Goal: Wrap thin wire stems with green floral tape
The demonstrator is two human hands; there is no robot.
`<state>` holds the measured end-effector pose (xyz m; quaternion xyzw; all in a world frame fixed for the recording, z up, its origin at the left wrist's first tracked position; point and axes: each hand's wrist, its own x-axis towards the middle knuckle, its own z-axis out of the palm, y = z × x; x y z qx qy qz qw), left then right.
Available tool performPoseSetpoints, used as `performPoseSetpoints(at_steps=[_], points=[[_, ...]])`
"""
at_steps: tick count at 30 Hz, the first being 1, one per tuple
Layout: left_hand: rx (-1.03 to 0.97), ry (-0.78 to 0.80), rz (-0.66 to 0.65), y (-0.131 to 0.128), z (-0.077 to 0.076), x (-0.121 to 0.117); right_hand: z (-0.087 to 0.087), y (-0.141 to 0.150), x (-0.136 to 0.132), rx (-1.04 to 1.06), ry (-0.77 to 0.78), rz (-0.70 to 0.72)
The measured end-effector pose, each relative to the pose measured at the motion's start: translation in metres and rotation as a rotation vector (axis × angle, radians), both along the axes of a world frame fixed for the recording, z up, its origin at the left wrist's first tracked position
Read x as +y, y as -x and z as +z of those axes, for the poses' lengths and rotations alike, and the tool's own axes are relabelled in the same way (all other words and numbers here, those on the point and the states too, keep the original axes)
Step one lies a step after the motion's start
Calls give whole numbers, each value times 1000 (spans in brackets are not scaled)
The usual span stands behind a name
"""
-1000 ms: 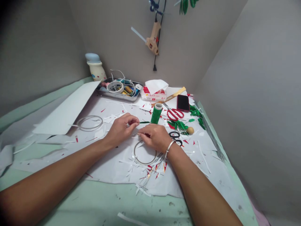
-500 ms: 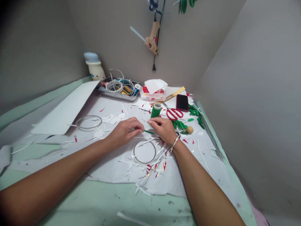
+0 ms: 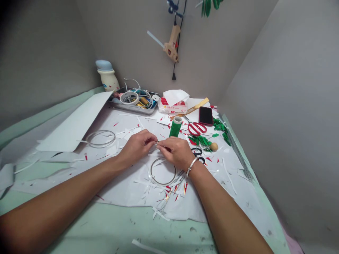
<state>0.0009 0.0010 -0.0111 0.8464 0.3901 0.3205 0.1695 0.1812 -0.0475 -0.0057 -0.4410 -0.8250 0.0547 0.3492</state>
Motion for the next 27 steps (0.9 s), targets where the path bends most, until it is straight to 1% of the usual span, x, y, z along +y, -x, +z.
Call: performPoseSetpoints(at_steps=[3, 6, 8, 11, 14, 17, 19, 21, 23, 24, 27], points=[[42, -24, -83, -1, -2, -2, 1, -5, 2, 116, 5, -76], [31, 1, -192, -2, 1, -5, -2, -13, 8, 271, 94, -142], [-24, 41, -238, -3, 5, -8, -5, -19, 12, 346, 179, -173], [-157, 113, -227, -4, 11, -10, -9, -24, 17, 361, 298, -162], [-239, 148, -120, -4, 14, -10, -11, -20, 15, 296, 347, -129], [-249, 120, -8, -2, 11, -5, -10, -9, 9, 188, 309, -43], [-205, 69, 38, 0, 8, -2, -7, -3, 4, 114, 219, 15], [-119, 16, 53, 1, 4, 0, -2, 1, 1, 70, 122, 17], [-14, -7, 28, 1, 1, 0, 1, 0, 0, 67, 55, -14], [32, -13, -6, 1, 0, -1, 2, -1, 0, 79, 38, -31], [113, -21, -147, -1, 1, -6, 2, -8, 3, 170, 61, -82]])
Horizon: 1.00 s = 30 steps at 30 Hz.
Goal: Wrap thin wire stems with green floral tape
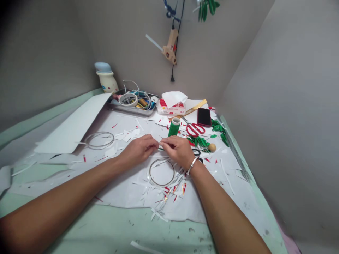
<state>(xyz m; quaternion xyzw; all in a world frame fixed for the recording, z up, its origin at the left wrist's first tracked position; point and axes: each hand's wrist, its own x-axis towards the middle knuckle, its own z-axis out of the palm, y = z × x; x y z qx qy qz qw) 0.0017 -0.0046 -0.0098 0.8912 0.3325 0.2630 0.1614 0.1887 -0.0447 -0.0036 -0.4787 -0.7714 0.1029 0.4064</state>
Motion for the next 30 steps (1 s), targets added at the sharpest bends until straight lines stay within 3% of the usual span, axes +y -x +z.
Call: performPoseSetpoints(at_steps=[5, 12, 18, 23, 26, 30], points=[[-111, 116, -163, -2, 9, -5, -7, -12, 9, 173, 183, -45], [-341, 282, 29, 1, 8, 3, -12, -4, 10, 60, 246, 12], [-313, 167, 142, 2, 2, 8, -6, 10, 0, -131, 80, 128], [-153, 28, 103, 3, -3, 8, 0, 9, -4, -171, -122, 54], [-97, 18, 19, 2, -3, 6, 0, 4, -2, -101, -112, -6], [-93, 61, -74, -1, 2, -1, -5, -5, 6, 85, 25, -66]])
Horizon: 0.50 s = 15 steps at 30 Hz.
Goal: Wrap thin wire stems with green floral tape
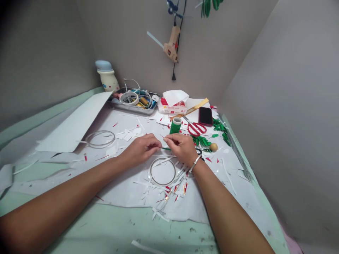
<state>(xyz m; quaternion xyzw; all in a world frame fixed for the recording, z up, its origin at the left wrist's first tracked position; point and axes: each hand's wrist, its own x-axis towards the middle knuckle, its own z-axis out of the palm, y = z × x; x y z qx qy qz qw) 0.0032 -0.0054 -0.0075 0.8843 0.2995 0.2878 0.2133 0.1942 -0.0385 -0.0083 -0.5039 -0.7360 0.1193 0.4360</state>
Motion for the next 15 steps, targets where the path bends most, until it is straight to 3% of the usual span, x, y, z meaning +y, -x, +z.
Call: performPoseSetpoints(at_steps=[7, 11, 15], points=[[-58, 75, -50, -3, 4, -3, -3, -12, 8, 187, 279, 26], [-121, 153, -38, -3, 2, 0, -4, -11, 9, 243, 328, 35], [-183, 207, 13, -1, 3, 0, -10, -9, 10, 170, 310, 53]])
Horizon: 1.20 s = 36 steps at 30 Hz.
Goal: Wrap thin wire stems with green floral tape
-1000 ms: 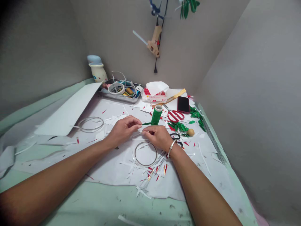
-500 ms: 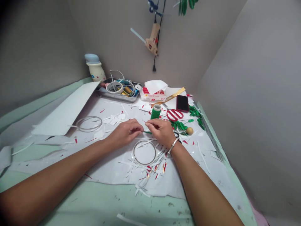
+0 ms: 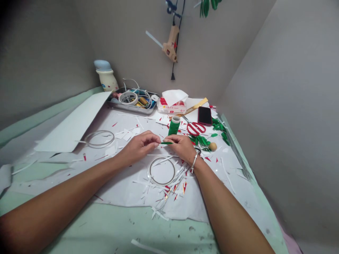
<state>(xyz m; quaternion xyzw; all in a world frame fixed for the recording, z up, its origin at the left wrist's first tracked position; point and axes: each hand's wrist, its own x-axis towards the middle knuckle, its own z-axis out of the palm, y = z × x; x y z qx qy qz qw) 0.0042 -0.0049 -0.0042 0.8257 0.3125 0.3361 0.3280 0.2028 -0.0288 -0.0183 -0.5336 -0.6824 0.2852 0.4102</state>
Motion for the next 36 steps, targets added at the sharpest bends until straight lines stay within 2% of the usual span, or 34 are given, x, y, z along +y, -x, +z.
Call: performPoseSetpoints(at_steps=[4, 7, 9, 12, 16, 20, 25, 30, 33, 36], points=[[-34, 32, 66, 1, -1, 3, -1, 7, -5, -184, -73, 10], [-53, 46, 133, 2, -3, 6, 3, 15, -11, -326, -179, 98], [-33, 15, 184, 2, -4, 8, 7, 20, -15, -416, -256, 156], [22, -73, 244, 3, -4, 8, 11, 23, -20, -525, -352, 171], [142, -153, 195, 3, -6, 7, 15, 20, -20, -550, -430, 106], [213, -196, 38, 0, -9, 3, 16, 12, -14, -446, -385, 31], [168, -163, -86, -3, -4, -3, 10, -2, -4, -158, -132, 62], [50, -67, -32, -2, 2, -4, 4, -6, -1, -47, 11, 45], [3, 8, 33, 0, 3, -3, 3, 1, -4, -116, 3, 68], [-35, 30, 129, 1, 3, -1, 6, 11, -10, -252, -71, 159]])
